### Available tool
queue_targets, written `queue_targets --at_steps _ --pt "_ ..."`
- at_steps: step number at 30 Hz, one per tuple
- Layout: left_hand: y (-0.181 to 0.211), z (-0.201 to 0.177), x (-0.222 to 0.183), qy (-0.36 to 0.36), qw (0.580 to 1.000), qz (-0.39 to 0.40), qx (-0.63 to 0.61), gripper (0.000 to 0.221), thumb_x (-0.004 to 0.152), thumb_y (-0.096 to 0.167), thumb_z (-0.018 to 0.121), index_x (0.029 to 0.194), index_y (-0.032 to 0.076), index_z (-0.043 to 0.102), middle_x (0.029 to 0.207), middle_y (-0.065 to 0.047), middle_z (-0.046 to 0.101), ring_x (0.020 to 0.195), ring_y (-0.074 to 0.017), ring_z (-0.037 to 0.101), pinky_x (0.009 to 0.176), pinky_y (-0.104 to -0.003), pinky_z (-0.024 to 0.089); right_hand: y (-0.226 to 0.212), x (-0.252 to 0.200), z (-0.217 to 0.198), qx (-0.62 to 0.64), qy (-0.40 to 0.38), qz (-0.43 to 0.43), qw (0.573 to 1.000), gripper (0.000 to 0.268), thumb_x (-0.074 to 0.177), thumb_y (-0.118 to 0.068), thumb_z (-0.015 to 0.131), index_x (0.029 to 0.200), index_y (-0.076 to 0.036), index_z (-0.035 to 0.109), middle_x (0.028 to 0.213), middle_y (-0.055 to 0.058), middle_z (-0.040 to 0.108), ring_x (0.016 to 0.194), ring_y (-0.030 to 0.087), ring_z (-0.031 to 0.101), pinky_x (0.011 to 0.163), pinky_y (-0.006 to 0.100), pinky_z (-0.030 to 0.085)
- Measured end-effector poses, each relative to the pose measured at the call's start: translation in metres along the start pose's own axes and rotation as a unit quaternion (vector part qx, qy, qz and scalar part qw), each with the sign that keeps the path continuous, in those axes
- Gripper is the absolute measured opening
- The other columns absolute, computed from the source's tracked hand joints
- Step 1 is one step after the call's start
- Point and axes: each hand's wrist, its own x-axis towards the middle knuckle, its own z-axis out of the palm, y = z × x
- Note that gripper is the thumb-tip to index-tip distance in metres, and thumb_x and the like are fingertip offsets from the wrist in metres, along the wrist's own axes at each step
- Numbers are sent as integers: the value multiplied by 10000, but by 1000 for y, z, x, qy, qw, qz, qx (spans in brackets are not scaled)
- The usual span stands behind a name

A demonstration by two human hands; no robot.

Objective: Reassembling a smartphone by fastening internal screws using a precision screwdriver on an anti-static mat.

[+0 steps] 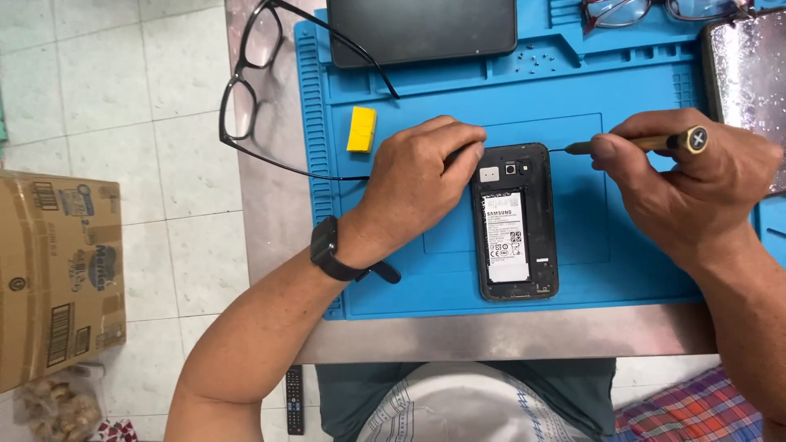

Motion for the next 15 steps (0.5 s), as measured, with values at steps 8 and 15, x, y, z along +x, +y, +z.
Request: queue_targets --at_steps 8,15 --pt "-2 0 -3 -45 998 10 43 172 1013 146 651 1107 51 759 1060 -35 745 925 -217 731 723 -350 602 -9 7 0 13 -17 61 998 320 1188 -185 808 1129 126 765 922 218 761 756 316 696 652 384 466" --pt "-3 0 -3 -53 997 19 49 176 1019 151 652 1125 51 751 1068 -39 732 931 -212 721 716 -344 601 -11 7 2 -10 -28 64 998 285 1203 -183 821 1135 91 780 944 184 766 771 287 695 658 366 472"
